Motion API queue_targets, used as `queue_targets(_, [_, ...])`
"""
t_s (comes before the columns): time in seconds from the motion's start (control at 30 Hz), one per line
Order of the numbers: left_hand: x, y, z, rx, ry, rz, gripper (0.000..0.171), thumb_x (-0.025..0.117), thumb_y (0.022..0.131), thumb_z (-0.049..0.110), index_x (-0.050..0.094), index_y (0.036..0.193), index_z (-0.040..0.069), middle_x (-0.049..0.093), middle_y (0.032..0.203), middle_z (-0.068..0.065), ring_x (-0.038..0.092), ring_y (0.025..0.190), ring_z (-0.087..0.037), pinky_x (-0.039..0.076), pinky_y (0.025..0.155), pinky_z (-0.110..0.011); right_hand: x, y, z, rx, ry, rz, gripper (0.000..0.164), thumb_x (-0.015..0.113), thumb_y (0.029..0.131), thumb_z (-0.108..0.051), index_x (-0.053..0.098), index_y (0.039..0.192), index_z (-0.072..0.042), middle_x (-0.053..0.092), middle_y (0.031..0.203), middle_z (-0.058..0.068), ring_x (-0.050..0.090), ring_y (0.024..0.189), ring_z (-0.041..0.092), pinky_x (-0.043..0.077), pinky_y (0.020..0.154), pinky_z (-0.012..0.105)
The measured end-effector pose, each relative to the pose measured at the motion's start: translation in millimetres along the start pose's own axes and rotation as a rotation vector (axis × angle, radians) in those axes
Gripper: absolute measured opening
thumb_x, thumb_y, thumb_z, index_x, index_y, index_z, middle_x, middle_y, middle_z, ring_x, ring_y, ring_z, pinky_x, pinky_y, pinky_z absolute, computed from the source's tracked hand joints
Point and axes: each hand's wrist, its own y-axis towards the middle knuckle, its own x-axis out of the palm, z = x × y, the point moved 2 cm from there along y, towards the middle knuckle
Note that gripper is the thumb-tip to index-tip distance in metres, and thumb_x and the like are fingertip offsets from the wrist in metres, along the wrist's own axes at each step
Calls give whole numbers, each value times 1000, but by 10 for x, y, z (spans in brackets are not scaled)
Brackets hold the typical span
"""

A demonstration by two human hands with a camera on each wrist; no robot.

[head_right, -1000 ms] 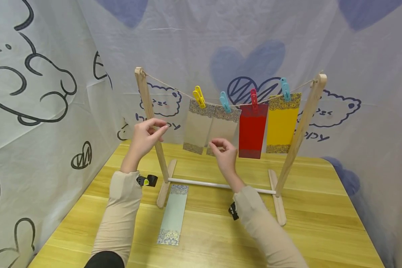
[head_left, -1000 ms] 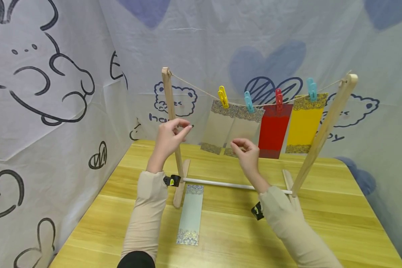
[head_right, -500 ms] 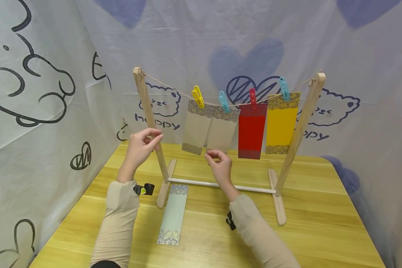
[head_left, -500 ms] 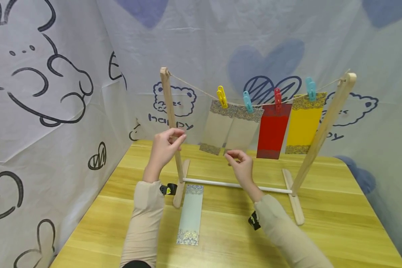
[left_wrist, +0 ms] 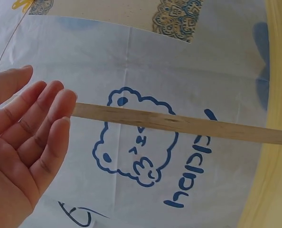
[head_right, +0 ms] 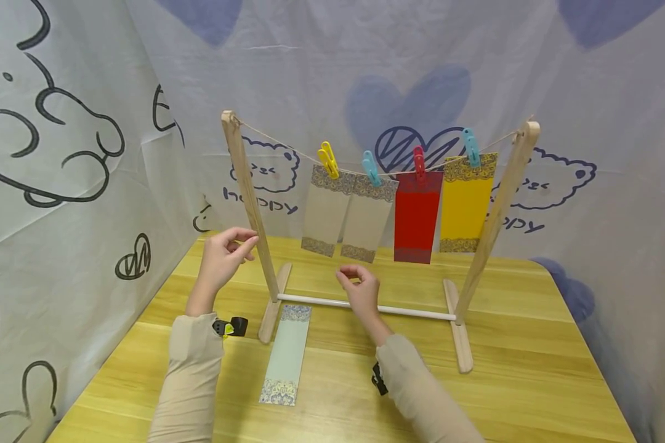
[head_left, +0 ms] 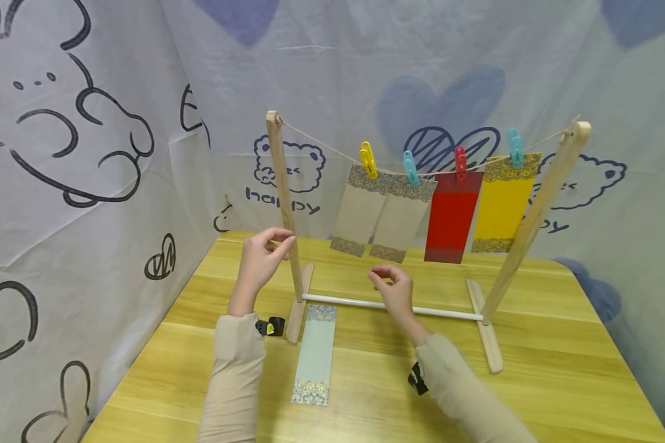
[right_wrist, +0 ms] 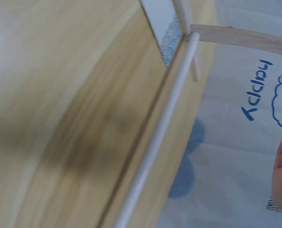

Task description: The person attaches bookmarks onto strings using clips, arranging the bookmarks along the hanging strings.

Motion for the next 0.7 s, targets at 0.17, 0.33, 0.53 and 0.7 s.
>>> queue_targets(0.17, [-18,-91,-81,-15,45,21,15,63,84,11,66,91,-2,65,81,-11,58,68,-21,47,56,-22,17,-69,97,42,-40,-10,11,62,78,9,61,87,15,60,85,28,58,68,30,52,55,27])
queue_targets(0.33, [-32,-193,-163,-69,42,22,16,63,84,12,66,93,-2,65,82,-11,57,74,-20,47,59,-23,41,-142,170,34,-79,-19,12,64,77,9,62,87,14,61,83,27,58,67,32,45,53,15])
queue_targets(0.53, [-43,-316,-289,-82,33,28,16,64,83,11,66,92,-2,65,82,-11,58,73,-21,48,59,-21,97,-238,252,48,-106,-71,14,66,77,4,62,89,11,61,85,24,57,73,23,44,56,16])
queue_targets(0.7, [-64,-404,-390,-111,40,43,17,64,83,13,66,92,-2,65,83,-11,58,73,-21,48,60,-22,153,-304,328,96,-85,-152,20,67,76,3,61,94,11,60,92,26,55,84,34,46,61,16])
